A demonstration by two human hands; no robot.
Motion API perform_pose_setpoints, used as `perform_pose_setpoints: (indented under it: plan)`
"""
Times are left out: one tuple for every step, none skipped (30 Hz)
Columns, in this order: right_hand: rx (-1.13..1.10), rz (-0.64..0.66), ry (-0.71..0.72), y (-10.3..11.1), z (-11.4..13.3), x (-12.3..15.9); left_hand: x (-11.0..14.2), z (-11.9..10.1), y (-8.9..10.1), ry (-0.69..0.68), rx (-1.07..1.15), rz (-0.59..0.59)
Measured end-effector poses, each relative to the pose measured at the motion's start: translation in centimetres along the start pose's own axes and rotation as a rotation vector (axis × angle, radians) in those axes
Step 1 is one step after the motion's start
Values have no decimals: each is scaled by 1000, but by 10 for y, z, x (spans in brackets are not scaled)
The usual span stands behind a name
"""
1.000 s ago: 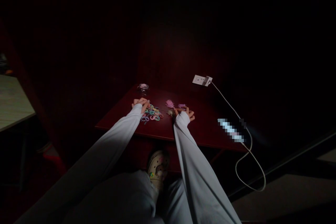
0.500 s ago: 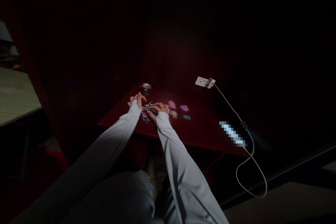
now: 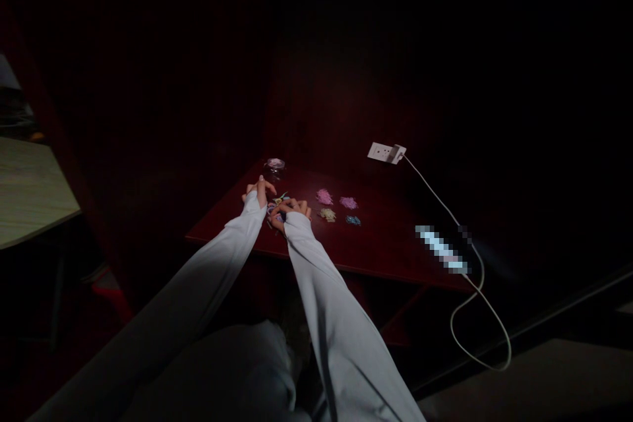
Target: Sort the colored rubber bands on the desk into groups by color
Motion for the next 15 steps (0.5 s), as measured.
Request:
perform_pose_setpoints:
  plan:
    - [-8, -10, 2, 0, -1, 0, 0, 1, -1, 2, 5, 3]
    - [-15, -20, 8, 1, -1, 0, -1, 2, -2, 2, 10, 7]
    - [-21, -25, 15, 1, 0, -1, -1, 3, -3, 0, 13, 9]
    - [-28, -22, 17, 1, 0, -1, -1, 4, -3, -3, 15, 10]
    - [-38, -12, 12, 0, 0, -3, -2, 4, -4, -7, 18, 11]
    - [-52, -4, -3, 0, -2, -4, -2, 5, -5, -14, 23, 16]
    - [-73, -3, -28, 0, -4, -5, -3, 5, -6, -22, 26, 24]
    - [-102, -13, -59, 0, -6, -6, -3, 5, -7, -31, 24, 37]
    - [-136, -35, -92, 1, -9, -7, -4, 5, -8, -41, 15, 53]
    - [-172, -66, -125, 1, -13, -8, -4, 5, -9, -50, -3, 72]
    - [-206, -99, -156, 2, -17, -9, -4, 5, -10, -61, -25, 88]
    - [-236, -132, -186, 2, -20, -10, -5, 5, -11, -73, -49, 102]
    - [-260, -158, -215, 2, -24, -10, -5, 5, -12, -84, -72, 113]
    - [-280, -182, -242, 1, -28, -10, -5, 4, -13, -98, -93, 126]
    - [-297, -205, -268, 1, -31, -11, -4, 3, -14, -128, -114, 147]
Point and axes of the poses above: each hand's wrist, its own x-axis away from the middle knuckle, its own y-axis out of the back of the hand, z = x × y, the point moved 6 cm from there along -x, towards the middle knuckle, and after that the axes turned 4 degrees about x, right-handed, at the moved point
